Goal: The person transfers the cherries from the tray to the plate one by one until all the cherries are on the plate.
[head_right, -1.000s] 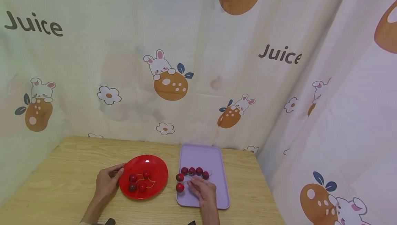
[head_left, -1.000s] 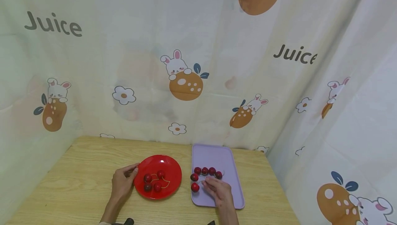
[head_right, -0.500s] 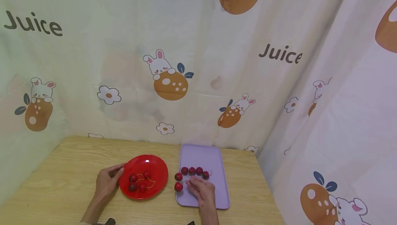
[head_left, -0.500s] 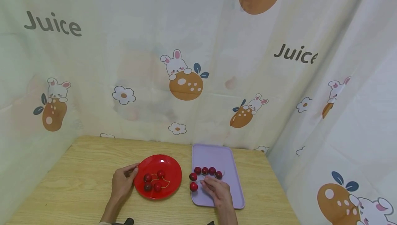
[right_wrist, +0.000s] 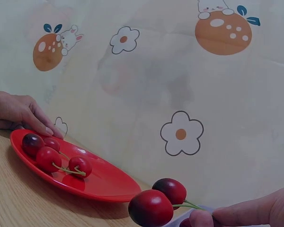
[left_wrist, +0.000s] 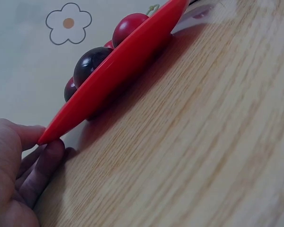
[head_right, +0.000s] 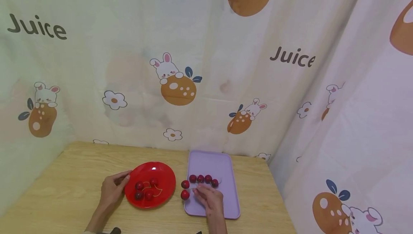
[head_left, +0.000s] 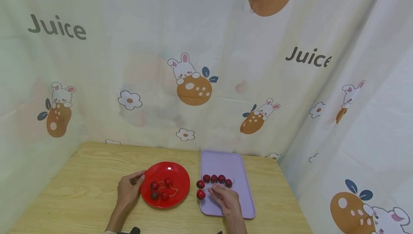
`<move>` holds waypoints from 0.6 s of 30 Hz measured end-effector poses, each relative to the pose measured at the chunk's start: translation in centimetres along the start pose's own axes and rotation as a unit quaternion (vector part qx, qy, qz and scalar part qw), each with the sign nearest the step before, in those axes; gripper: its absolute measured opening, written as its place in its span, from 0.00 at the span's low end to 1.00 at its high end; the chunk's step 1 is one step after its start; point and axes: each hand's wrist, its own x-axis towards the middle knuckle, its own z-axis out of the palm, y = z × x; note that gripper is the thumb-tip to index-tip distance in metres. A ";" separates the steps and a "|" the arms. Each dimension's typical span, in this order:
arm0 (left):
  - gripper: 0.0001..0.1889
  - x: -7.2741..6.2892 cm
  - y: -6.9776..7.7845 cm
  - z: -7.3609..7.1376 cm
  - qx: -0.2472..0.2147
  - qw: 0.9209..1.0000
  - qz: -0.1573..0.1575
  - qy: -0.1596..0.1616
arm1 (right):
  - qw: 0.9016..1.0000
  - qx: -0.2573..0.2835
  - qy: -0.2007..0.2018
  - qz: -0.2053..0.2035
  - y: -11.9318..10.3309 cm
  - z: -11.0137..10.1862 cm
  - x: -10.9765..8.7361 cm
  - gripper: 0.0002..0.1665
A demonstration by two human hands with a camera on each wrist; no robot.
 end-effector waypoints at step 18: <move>0.14 -0.1 0.0 0.1 -0.003 1.000 0.007 0.003 | 0.999 0.007 -0.031 -0.007 0.8 1.3 0.0 0.09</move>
